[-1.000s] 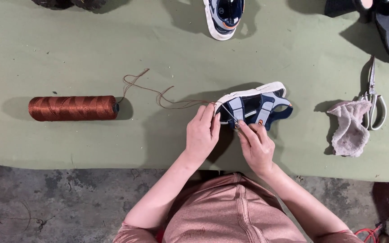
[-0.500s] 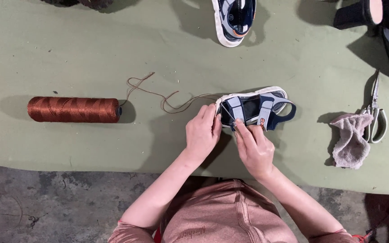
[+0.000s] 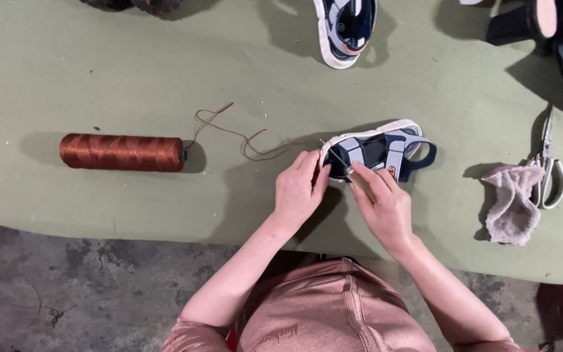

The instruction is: Sewing a strap onto a sandal using a stitching awl and thread at a workbench.

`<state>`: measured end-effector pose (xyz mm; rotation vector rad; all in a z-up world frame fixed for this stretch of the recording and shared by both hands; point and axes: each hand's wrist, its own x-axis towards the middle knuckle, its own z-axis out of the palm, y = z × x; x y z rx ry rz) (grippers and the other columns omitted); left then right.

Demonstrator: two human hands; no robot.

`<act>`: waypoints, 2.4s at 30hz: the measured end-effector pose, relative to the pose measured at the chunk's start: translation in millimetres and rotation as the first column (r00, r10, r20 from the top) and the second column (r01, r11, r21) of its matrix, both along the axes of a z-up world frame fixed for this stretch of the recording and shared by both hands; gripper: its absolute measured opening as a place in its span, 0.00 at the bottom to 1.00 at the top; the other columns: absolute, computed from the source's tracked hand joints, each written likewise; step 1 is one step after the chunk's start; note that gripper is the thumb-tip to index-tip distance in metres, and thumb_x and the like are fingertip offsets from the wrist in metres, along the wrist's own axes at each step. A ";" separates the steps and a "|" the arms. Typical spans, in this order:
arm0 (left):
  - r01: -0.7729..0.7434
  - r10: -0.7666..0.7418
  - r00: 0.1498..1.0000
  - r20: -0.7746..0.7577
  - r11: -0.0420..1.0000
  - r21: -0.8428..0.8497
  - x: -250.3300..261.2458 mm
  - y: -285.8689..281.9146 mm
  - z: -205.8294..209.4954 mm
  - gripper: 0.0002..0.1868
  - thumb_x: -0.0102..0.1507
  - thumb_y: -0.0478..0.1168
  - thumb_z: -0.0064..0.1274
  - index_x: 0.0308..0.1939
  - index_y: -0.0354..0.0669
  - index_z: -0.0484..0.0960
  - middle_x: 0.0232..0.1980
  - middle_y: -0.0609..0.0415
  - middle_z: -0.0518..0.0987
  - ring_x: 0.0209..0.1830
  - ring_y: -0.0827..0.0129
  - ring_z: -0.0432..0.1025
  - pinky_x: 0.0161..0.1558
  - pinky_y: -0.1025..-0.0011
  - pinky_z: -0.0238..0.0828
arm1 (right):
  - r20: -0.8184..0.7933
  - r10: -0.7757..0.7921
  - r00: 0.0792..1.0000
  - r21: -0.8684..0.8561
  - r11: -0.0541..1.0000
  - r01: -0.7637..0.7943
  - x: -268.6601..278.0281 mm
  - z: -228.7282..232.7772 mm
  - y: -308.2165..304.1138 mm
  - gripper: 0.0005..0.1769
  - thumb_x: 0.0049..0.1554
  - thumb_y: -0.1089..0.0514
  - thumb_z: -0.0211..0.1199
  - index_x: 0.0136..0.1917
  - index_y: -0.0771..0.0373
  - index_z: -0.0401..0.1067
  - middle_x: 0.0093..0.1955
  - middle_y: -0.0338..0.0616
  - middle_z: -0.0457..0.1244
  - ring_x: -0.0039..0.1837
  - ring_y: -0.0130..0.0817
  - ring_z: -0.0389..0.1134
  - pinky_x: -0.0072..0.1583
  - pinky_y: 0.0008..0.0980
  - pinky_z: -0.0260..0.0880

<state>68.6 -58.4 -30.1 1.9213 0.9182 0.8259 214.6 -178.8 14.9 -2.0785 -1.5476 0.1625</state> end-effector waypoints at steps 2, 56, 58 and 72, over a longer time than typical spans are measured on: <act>0.019 -0.018 0.999 0.044 1.000 -0.022 -3.9 2.0 6.9 0.10 0.67 0.46 0.54 0.48 0.48 0.77 0.33 0.55 0.71 0.30 0.53 0.75 0.31 0.62 0.73 | -0.041 -0.021 0.999 0.012 1.000 0.021 4.5 4.2 -5.8 0.20 0.59 0.59 0.68 0.64 0.51 0.77 0.47 0.37 0.66 0.48 0.43 0.73 0.48 0.39 0.74; 0.345 -0.369 0.929 -0.028 0.890 -0.299 -23.5 56.6 14.3 0.02 0.68 0.40 0.53 0.43 0.54 0.80 0.35 0.57 0.78 0.39 0.66 0.76 0.46 0.68 0.71 | -0.658 0.022 0.753 0.019 1.000 -0.013 21.1 30.9 -13.0 0.19 0.58 0.69 0.66 0.63 0.61 0.79 0.44 0.49 0.68 0.44 0.27 0.67 0.44 0.32 0.72; 0.210 -0.196 0.978 0.077 0.907 -0.364 -20.7 39.7 8.9 0.04 0.68 0.38 0.51 0.45 0.52 0.79 0.34 0.56 0.79 0.34 0.70 0.72 0.42 0.68 0.72 | -0.821 -0.056 0.568 -0.026 0.998 0.060 19.4 28.9 -15.2 0.20 0.60 0.69 0.62 0.65 0.64 0.75 0.41 0.44 0.66 0.36 0.20 0.59 0.35 0.21 0.64; 0.021 0.009 0.997 -0.080 0.928 0.372 6.5 24.4 16.7 0.13 0.64 0.54 0.54 0.46 0.54 0.81 0.25 0.60 0.75 0.23 0.67 0.76 0.30 0.71 0.74 | -0.825 -0.058 0.563 0.018 0.992 0.128 3.4 48.8 0.5 0.19 0.63 0.67 0.59 0.68 0.67 0.71 0.44 0.47 0.66 0.40 0.20 0.61 0.38 0.18 0.64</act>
